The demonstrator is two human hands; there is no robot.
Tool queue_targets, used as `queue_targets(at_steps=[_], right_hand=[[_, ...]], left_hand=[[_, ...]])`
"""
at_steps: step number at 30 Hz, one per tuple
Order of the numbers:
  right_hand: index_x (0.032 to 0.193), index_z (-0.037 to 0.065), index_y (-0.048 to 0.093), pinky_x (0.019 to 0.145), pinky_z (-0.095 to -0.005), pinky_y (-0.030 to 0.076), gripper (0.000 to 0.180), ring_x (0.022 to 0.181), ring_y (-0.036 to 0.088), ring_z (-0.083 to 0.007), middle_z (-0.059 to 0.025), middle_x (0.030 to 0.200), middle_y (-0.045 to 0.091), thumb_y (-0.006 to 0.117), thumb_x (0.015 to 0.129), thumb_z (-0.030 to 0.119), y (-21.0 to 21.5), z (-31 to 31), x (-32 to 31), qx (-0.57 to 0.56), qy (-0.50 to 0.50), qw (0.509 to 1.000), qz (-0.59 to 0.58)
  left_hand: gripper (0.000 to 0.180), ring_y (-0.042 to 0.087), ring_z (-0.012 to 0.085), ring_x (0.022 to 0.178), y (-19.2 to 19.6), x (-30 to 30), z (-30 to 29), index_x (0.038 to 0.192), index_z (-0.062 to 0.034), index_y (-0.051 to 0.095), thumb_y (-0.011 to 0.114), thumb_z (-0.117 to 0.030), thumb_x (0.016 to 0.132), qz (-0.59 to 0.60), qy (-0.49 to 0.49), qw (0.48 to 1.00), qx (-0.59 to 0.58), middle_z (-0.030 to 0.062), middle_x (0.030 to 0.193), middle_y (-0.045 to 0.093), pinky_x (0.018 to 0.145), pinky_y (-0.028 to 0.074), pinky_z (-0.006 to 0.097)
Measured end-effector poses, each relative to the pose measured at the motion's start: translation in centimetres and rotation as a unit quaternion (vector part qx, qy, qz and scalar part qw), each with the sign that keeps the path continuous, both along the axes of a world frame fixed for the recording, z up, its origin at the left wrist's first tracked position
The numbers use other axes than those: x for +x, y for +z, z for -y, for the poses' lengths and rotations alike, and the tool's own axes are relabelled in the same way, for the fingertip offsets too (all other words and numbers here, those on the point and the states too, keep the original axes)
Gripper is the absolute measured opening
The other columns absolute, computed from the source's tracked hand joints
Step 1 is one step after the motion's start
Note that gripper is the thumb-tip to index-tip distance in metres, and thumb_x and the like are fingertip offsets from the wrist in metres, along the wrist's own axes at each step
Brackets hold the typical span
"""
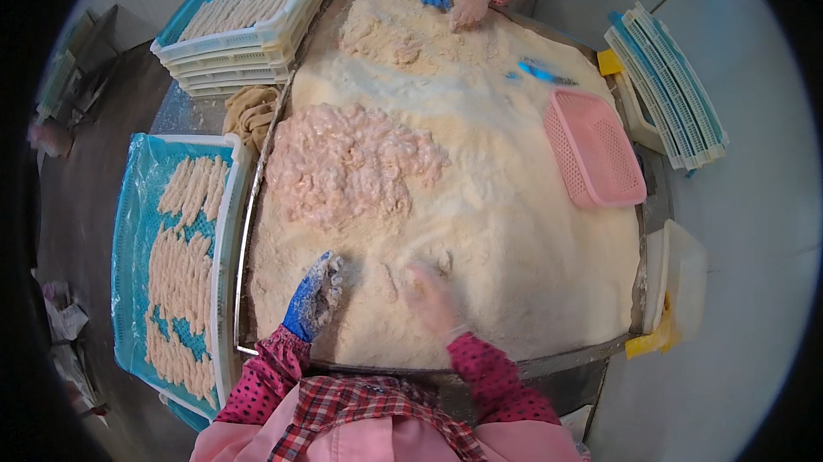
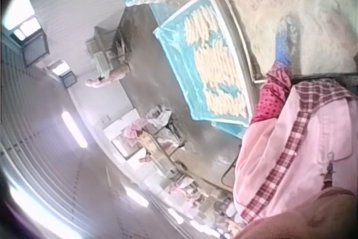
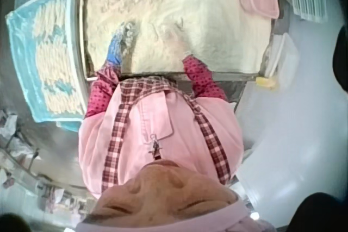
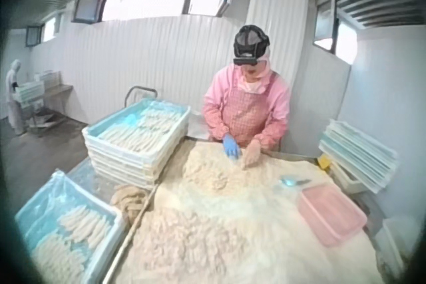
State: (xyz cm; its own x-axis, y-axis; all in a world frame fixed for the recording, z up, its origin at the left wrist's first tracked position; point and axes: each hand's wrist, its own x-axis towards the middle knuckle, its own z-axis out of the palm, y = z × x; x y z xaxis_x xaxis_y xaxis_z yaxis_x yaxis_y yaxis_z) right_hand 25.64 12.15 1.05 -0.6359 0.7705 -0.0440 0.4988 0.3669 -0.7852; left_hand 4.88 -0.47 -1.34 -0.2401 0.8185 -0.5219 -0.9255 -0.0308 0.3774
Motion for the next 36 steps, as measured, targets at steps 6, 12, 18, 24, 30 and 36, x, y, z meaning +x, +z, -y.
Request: queue_targets(at_steps=[6, 12, 18, 24, 30, 36], right_hand=[[0.114, 0.002, 0.058, 0.101, -0.0341, 0.037, 0.029, 0.116, 0.051, -0.0264, -0.0156, 0.118, 0.058, 0.053, 0.085, 0.004, -1.6, 1.2, -3.1, -0.085, -0.046, 0.994, -0.050], [0.131, 0.003, 0.045, 0.105, -0.0395, 0.028, 0.042, 0.127, 0.037, -0.0323, -0.0195, 0.132, 0.044, 0.039, 0.095, 0.023, 3.0, 6.5, -6.8, 0.013, 0.075, 0.987, -0.144], [0.140, -0.002, 0.023, 0.111, -0.0453, 0.011, 0.071, 0.137, 0.014, -0.0400, -0.0251, 0.146, 0.018, 0.019, 0.094, 0.051, 2.7, 6.0, -6.9, -0.020, 0.033, 0.987, -0.155], [0.143, -0.004, 0.010, 0.111, -0.0473, 0.003, 0.084, 0.138, 0.005, -0.0393, -0.0263, 0.148, 0.008, 0.014, 0.090, 0.062, 4.3, 6.9, -9.3, 0.104, 0.056, 0.960, -0.253], [0.143, -0.003, 0.004, 0.111, -0.0463, 0.001, 0.092, 0.139, 0.002, -0.0369, -0.0250, 0.149, 0.004, 0.008, 0.086, 0.068, 5.0, 6.9, -10.0, 0.082, 0.027, 0.952, -0.293], [0.143, -0.004, 0.010, 0.111, -0.0478, 0.002, 0.087, 0.139, 0.008, -0.0367, -0.0253, 0.148, 0.010, 0.022, 0.088, 0.062, 5.1, 5.5, -12.5, 0.061, 0.135, 0.977, -0.155]], left_hand=[[0.045, 0.048, 0.0177, 0.110, -0.5, 2.2, -1.9, 0.136, -0.0062, 0.036, 0.047, -0.022, 0.095, 0.003, 0.086, 0.996, 0.032, 0.0104, 0.131, 0.046, 0.092, 0.042, 0.028], [0.056, 0.033, 0.0256, 0.129, -0.7, 5.6, -4.1, 0.145, -0.0094, 0.012, 0.038, -0.020, 0.097, -0.156, 0.097, 0.969, 0.169, 0.0090, 0.144, 0.031, 0.107, 0.028, 0.038], [0.073, 0.010, 0.0280, 0.139, 5.6, 9.5, -4.7, 0.146, -0.0056, 0.009, 0.034, -0.047, 0.091, -0.283, 0.174, 0.918, 0.215, 0.0160, 0.151, 0.006, 0.112, 0.003, 0.041], [0.083, 0.006, 0.0316, 0.140, 4.7, 10.2, -5.1, 0.143, 0.0031, 0.015, 0.035, -0.056, 0.087, -0.379, 0.210, 0.842, 0.322, 0.0194, 0.150, 0.008, 0.112, -0.003, 0.043], [0.091, 0.008, 0.0292, 0.140, 8.0, 4.1, -3.8, 0.144, 0.0011, 0.011, 0.039, -0.062, 0.084, -0.398, -0.004, 0.880, 0.261, 0.0182, 0.151, 0.008, 0.112, 0.004, 0.039], [0.077, 0.018, 0.0253, 0.138, 5.0, 2.6, -3.2, 0.143, -0.0004, 0.016, 0.046, -0.048, 0.090, -0.300, 0.091, 0.936, 0.158, 0.0144, 0.149, 0.018, 0.112, 0.014, 0.037]])
